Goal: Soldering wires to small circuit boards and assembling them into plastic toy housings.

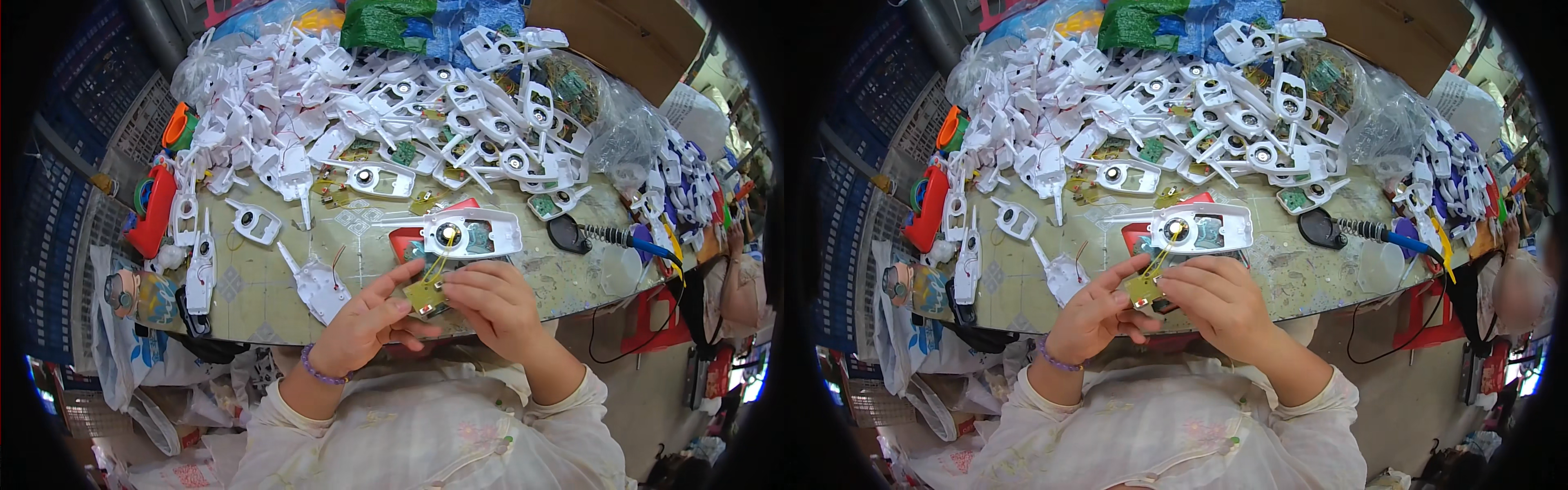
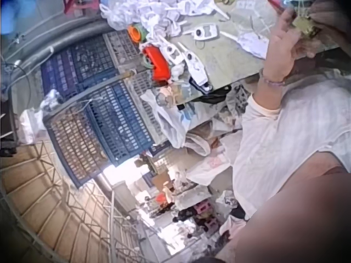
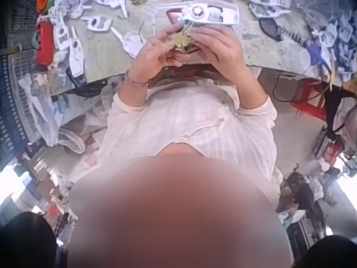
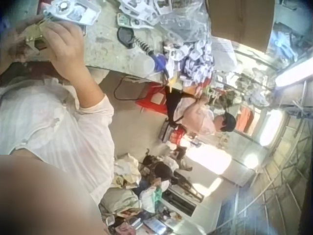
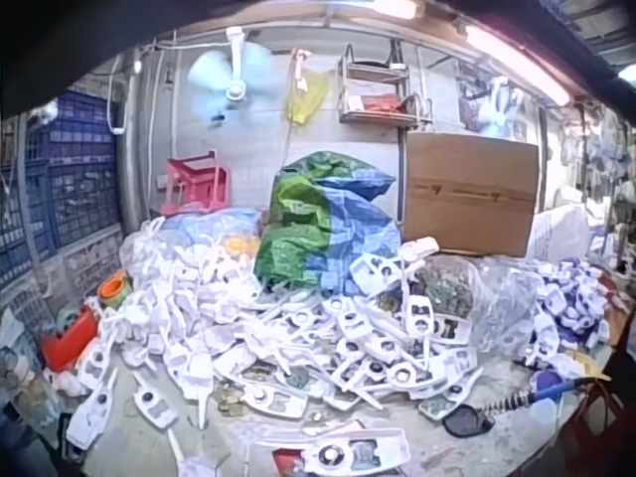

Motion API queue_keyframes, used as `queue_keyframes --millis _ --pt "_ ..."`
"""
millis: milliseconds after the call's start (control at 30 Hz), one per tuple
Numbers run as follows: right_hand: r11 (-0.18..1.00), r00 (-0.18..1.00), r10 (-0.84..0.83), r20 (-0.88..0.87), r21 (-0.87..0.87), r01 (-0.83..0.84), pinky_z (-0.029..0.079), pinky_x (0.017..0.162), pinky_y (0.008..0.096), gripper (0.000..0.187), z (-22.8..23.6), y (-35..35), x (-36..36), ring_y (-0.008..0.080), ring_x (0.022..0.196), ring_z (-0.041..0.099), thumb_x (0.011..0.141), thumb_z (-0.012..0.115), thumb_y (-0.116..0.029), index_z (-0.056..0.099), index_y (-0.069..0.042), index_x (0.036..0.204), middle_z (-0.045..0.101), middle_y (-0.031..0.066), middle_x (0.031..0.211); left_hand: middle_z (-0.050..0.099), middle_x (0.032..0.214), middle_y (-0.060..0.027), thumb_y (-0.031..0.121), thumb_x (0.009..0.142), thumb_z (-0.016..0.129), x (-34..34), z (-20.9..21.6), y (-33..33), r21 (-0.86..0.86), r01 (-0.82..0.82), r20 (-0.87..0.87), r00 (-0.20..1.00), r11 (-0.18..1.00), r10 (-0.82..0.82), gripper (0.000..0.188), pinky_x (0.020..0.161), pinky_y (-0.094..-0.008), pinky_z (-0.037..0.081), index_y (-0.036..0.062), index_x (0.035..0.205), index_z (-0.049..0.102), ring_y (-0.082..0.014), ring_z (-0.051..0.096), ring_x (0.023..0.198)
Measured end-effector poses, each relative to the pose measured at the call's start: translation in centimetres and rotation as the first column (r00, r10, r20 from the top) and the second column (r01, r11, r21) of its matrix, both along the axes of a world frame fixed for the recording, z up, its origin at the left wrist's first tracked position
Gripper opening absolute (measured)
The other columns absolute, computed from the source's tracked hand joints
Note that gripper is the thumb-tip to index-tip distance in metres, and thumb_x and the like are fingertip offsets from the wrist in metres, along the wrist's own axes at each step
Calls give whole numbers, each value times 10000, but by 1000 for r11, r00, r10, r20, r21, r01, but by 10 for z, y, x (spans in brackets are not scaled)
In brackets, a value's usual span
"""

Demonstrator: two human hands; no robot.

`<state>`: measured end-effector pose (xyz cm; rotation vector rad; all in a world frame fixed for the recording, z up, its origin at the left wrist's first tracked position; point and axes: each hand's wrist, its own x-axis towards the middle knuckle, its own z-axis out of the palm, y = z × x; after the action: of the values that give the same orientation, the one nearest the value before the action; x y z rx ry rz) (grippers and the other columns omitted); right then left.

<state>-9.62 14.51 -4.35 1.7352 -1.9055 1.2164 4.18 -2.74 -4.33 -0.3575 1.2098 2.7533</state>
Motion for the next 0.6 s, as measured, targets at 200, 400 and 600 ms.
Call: queue_keyframes --millis 200,400,600 --pt "998 905 -66 421 42 53 464 648 338 207 6 2 5 252 720 580 757 689 -38 655 -44 961 627 77 842 647 961 -55 103 858 634 10 -16 -16 -764 -441 -279 884 471 375 268 673 -270 475 19 1110 603 -157 606 797" --pt "976 975 -180 130 144 161 456 651 351 184 11 -5 1 251 755 569 738 692 -44 662 -38 919 624 81 825 630 1018 -128 113 773 673 4 -28 -49 -874 -305 -426 856 -377 294 293 861 -399 418 28 1050 629 -318 569 941" --pt "973 971 -200 130 146 180 459 670 354 176 13 -6 0 257 780 573 746 686 -33 663 -50 919 631 80 844 675 937 -138 127 799 661 -3 -32 -51 -958 -161 -229 926 -236 300 238 792 -356 464 12 1008 667 -286 626 861"
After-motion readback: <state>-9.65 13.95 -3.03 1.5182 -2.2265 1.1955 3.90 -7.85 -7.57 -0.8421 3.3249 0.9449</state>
